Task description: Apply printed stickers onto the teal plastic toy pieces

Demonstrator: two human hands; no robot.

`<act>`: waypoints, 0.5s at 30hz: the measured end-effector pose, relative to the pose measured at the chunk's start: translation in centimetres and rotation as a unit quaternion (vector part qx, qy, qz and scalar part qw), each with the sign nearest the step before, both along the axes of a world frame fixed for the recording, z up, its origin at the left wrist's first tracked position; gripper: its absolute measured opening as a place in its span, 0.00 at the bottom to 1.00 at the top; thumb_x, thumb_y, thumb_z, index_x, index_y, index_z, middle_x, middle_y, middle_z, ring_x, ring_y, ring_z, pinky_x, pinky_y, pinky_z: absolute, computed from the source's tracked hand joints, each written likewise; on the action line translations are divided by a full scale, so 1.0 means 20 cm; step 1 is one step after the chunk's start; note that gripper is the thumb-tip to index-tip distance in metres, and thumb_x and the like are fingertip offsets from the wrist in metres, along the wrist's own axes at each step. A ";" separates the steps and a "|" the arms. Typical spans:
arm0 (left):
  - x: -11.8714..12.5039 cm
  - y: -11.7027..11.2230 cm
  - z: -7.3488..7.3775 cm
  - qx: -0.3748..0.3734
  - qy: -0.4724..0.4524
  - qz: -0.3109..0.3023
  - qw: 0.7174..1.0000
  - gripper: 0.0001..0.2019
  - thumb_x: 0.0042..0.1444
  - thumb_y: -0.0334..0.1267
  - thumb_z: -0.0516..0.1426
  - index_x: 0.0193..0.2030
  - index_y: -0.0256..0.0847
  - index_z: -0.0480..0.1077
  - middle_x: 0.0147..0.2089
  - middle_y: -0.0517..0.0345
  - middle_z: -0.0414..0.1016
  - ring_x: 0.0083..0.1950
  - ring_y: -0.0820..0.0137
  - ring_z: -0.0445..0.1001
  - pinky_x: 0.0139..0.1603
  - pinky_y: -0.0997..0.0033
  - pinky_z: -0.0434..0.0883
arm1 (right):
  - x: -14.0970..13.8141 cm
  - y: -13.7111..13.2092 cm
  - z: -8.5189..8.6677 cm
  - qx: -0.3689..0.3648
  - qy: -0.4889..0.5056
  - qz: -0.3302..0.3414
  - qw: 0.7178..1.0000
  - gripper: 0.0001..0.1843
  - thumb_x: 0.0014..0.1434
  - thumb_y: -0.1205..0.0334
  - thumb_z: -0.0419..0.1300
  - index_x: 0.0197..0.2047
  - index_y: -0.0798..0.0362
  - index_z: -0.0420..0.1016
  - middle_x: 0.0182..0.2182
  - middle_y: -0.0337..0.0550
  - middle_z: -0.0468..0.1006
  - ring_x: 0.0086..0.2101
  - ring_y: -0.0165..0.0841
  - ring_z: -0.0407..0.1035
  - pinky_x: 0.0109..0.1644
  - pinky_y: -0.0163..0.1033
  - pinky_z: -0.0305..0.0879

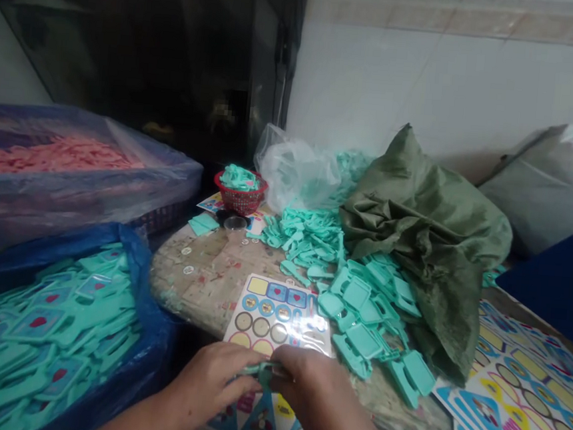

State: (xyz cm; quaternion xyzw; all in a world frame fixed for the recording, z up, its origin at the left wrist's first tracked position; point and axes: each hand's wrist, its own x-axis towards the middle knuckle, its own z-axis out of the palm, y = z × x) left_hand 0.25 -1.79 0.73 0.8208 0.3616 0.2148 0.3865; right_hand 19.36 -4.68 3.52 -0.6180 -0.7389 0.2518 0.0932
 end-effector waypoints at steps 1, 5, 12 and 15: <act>-0.01 0.00 -0.01 -0.028 0.010 0.022 0.999 0.12 0.54 0.41 0.57 0.45 0.44 0.74 0.42 0.54 0.79 0.45 0.62 0.75 0.48 0.68 0.68 | 0.01 0.02 0.00 0.009 0.040 -0.017 0.999 0.06 0.52 0.59 0.58 0.35 0.47 0.74 0.29 0.37 0.77 0.29 0.32 0.69 0.32 0.34 0.60; -0.01 0.03 -0.07 -0.183 -0.073 0.183 0.963 0.06 0.50 0.39 0.58 0.30 0.38 0.71 0.32 0.58 0.77 0.37 0.65 0.75 0.38 0.71 0.69 | 0.07 0.16 0.00 0.051 0.170 -0.140 0.974 0.17 0.55 0.47 0.53 0.41 0.51 0.70 0.35 0.42 0.76 0.31 0.33 0.68 0.35 0.36 0.63; 0.03 0.14 -0.08 -0.423 -0.332 0.190 0.821 0.17 0.52 0.41 0.57 0.48 0.39 0.63 0.41 0.53 0.73 0.43 0.65 0.74 0.39 0.66 0.74 | 0.09 0.44 -0.22 0.076 0.164 -0.179 0.967 0.17 0.56 0.49 0.48 0.33 0.50 0.72 0.30 0.40 0.75 0.34 0.36 0.69 0.40 0.38 0.63; 0.05 0.18 -0.12 -0.446 -0.372 0.185 0.793 0.16 0.53 0.43 0.56 0.46 0.38 0.64 0.42 0.51 0.73 0.40 0.66 0.75 0.42 0.62 0.74 | 0.11 0.50 -0.31 0.092 0.123 -0.178 0.972 0.16 0.56 0.53 0.48 0.34 0.51 0.73 0.34 0.43 0.76 0.38 0.37 0.68 0.44 0.39 0.61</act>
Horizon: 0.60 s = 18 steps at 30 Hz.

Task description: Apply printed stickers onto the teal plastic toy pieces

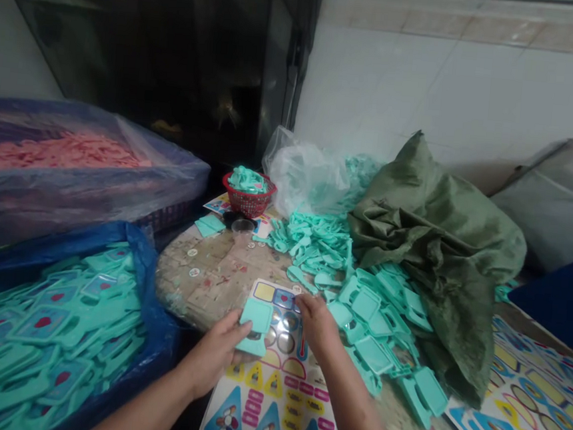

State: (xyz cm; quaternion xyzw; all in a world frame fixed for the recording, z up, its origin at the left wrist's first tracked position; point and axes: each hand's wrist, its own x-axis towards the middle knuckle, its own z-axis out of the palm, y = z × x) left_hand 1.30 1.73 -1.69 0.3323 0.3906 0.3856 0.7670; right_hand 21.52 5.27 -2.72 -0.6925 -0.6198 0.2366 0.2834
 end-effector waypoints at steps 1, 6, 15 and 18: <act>0.01 0.01 -0.02 -0.006 -0.012 0.003 1.000 0.16 0.54 0.44 0.56 0.46 0.38 0.65 0.42 0.51 0.73 0.40 0.66 0.75 0.42 0.61 0.74 | 0.01 0.01 -0.02 0.002 -0.020 -0.011 1.000 0.16 0.57 0.54 0.47 0.34 0.51 0.73 0.34 0.44 0.75 0.39 0.38 0.67 0.44 0.39 0.61; 0.03 0.04 -0.09 -0.032 -0.020 0.015 0.999 0.14 0.55 0.43 0.55 0.45 0.38 0.64 0.43 0.50 0.74 0.38 0.64 0.76 0.41 0.59 0.74 | 0.00 0.02 -0.05 -0.016 -0.111 -0.069 0.991 0.08 0.57 0.59 0.50 0.36 0.51 0.68 0.30 0.41 0.72 0.30 0.34 0.66 0.33 0.36 0.56; 0.02 0.04 -0.11 -0.039 -0.012 0.020 0.999 0.12 0.56 0.40 0.54 0.45 0.39 0.65 0.41 0.52 0.73 0.38 0.67 0.75 0.37 0.65 0.74 | -0.04 -0.01 -0.05 -0.045 -0.197 -0.080 0.976 0.06 0.60 0.60 0.49 0.34 0.50 0.65 0.32 0.43 0.74 0.30 0.34 0.67 0.27 0.35 0.46; 0.03 0.05 -0.11 -0.039 -0.007 0.018 0.999 0.12 0.56 0.40 0.54 0.45 0.38 0.65 0.40 0.51 0.74 0.38 0.67 0.75 0.37 0.65 0.74 | -0.04 -0.03 -0.07 -0.054 -0.191 -0.076 0.977 0.06 0.60 0.59 0.51 0.33 0.50 0.65 0.29 0.40 0.74 0.28 0.32 0.67 0.26 0.34 0.46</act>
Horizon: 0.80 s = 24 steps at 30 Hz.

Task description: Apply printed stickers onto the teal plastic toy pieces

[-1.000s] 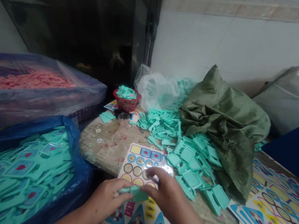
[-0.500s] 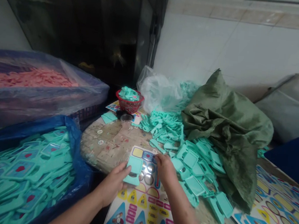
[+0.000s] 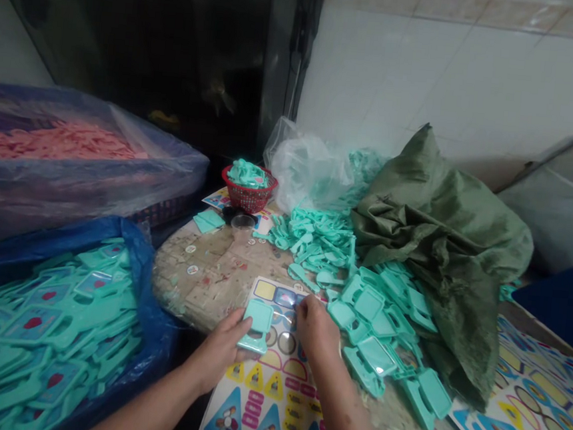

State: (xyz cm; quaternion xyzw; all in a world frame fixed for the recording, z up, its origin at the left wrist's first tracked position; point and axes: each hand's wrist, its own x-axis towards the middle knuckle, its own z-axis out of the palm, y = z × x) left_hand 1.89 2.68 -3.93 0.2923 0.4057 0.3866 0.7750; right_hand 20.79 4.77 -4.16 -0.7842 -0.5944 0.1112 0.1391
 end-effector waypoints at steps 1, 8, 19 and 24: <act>0.00 0.00 0.00 0.000 0.002 -0.001 1.000 0.12 0.56 0.40 0.53 0.45 0.38 0.65 0.40 0.51 0.74 0.38 0.67 0.75 0.36 0.65 0.74 | 0.00 0.00 -0.01 -0.002 0.005 -0.001 1.000 0.07 0.59 0.58 0.51 0.32 0.49 0.66 0.28 0.39 0.74 0.27 0.32 0.67 0.26 0.33 0.47; 0.00 0.00 0.01 -0.001 0.000 -0.009 1.000 0.11 0.56 0.38 0.53 0.44 0.37 0.64 0.39 0.51 0.74 0.37 0.69 0.74 0.35 0.67 0.74 | 0.01 0.01 -0.03 0.011 0.011 -0.028 0.999 0.07 0.60 0.59 0.49 0.34 0.50 0.65 0.30 0.41 0.74 0.29 0.32 0.67 0.27 0.33 0.49; 0.00 0.01 0.01 0.000 0.010 -0.009 1.000 0.13 0.52 0.42 0.56 0.43 0.39 0.65 0.39 0.52 0.74 0.37 0.67 0.74 0.35 0.67 0.74 | 0.00 -0.02 -0.01 0.011 0.052 -0.025 0.998 0.06 0.58 0.57 0.53 0.32 0.48 0.66 0.29 0.39 0.74 0.30 0.32 0.68 0.29 0.33 0.51; 0.00 0.00 0.01 -0.004 0.014 -0.011 1.000 0.13 0.52 0.41 0.57 0.43 0.39 0.66 0.40 0.53 0.73 0.37 0.68 0.73 0.36 0.66 0.74 | 0.01 0.02 -0.01 0.009 0.106 -0.059 0.993 0.11 0.53 0.51 0.56 0.27 0.50 0.66 0.21 0.38 0.71 0.24 0.32 0.64 0.26 0.34 0.50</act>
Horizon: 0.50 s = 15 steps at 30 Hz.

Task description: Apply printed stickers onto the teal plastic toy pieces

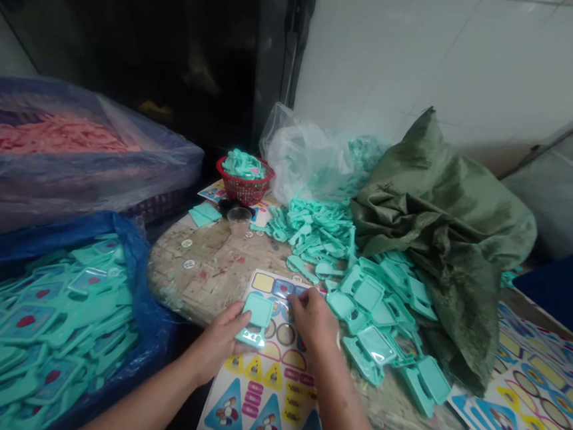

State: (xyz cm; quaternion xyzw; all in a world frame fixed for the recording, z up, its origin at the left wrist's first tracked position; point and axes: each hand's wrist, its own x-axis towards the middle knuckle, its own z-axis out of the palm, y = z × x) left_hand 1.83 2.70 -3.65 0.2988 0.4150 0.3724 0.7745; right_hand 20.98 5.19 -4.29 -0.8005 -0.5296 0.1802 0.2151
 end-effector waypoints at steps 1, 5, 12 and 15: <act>0.00 0.00 0.00 0.000 0.000 -0.001 1.000 0.13 0.52 0.41 0.57 0.43 0.39 0.66 0.40 0.53 0.73 0.37 0.68 0.73 0.36 0.66 0.74 | 0.00 0.01 0.00 0.001 0.018 -0.004 1.000 0.13 0.52 0.50 0.57 0.26 0.50 0.66 0.20 0.37 0.71 0.24 0.31 0.64 0.25 0.34 0.51; 0.00 0.00 0.00 0.000 -0.003 -0.002 1.000 0.14 0.52 0.42 0.57 0.44 0.39 0.65 0.38 0.52 0.73 0.37 0.67 0.74 0.36 0.67 0.73 | 0.01 0.03 0.03 0.000 0.112 -0.002 0.994 0.16 0.50 0.46 0.57 0.25 0.51 0.66 0.20 0.37 0.71 0.22 0.30 0.65 0.24 0.33 0.56; 0.00 0.00 -0.01 0.016 0.003 -0.001 1.000 0.16 0.51 0.44 0.57 0.44 0.40 0.64 0.38 0.55 0.72 0.36 0.69 0.72 0.37 0.66 0.73 | 0.01 0.07 0.06 0.006 0.109 0.003 0.994 0.12 0.47 0.52 0.60 0.23 0.51 0.65 0.18 0.35 0.68 0.21 0.29 0.62 0.25 0.33 0.53; -0.01 0.00 -0.01 0.027 0.007 -0.017 0.999 0.16 0.50 0.45 0.57 0.43 0.40 0.65 0.37 0.56 0.71 0.36 0.70 0.71 0.35 0.69 0.71 | -0.02 0.09 0.08 0.018 0.069 -0.005 0.997 0.10 0.43 0.61 0.63 0.19 0.51 0.65 0.16 0.33 0.64 0.23 0.30 0.61 0.27 0.34 0.48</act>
